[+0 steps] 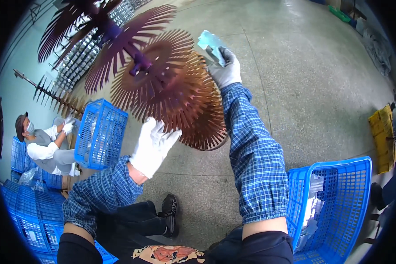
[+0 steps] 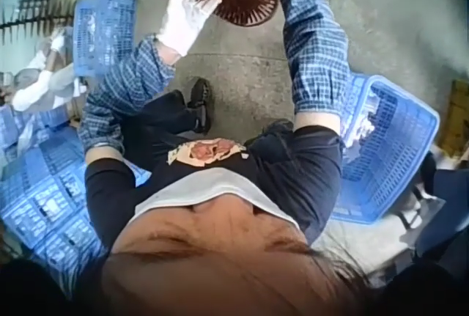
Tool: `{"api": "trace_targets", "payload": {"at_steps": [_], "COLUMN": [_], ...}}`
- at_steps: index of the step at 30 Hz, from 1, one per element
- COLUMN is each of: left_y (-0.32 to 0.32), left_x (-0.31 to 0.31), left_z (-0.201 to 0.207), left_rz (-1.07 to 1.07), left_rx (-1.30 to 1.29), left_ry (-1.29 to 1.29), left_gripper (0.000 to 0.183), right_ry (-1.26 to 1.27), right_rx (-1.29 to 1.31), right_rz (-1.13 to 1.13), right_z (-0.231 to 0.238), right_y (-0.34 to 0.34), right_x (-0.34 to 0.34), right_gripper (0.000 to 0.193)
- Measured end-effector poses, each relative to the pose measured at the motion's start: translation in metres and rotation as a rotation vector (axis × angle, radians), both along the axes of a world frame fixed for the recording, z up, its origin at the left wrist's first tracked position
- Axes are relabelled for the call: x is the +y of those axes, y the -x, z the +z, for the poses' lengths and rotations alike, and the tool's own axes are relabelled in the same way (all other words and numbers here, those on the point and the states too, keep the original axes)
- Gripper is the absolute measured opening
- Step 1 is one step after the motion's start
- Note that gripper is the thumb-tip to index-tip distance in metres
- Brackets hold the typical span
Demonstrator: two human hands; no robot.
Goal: Removing small metal components from a circular tiered rack and sorting them into a blue plastic crate.
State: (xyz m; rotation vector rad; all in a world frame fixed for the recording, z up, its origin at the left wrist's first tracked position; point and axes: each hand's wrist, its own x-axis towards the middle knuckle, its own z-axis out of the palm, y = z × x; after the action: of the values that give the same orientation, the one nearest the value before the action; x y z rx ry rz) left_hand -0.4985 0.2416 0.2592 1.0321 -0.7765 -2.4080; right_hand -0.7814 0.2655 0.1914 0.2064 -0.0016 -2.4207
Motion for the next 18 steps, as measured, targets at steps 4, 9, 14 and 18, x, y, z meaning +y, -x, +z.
{"api": "trace_targets", "payload": {"at_steps": [4, 9, 14, 18], "left_y": [-0.003, -0.002, -0.011, -0.026], "left_x": [0.029, 0.044, 0.049, 0.038], "left_z": [-0.005, -0.01, -0.015, -0.015], "left_rz": [-0.004, 0.012, -0.101, -0.234], "left_rx": [0.064, 0.069, -0.027, -0.06], "left_ry": [0.122, 0.185, 0.161, 0.223], "left_gripper": [0.034, 0.043, 0.051, 0.054], "right_ry": [0.045, 0.088, 0.093, 0.071], "right_rx": [0.03, -0.015, -0.071, 0.069], "right_rz": [0.029, 0.036, 0.031, -0.116], "right_z": [-0.01, -0.02, -0.031, -0.029], "right_y": [0.002, 0.007, 0.012, 0.005], "right_x": [-0.008, -0.011, -0.007, 0.036], "right_gripper": [0.02, 0.018, 0.017, 0.018]}}
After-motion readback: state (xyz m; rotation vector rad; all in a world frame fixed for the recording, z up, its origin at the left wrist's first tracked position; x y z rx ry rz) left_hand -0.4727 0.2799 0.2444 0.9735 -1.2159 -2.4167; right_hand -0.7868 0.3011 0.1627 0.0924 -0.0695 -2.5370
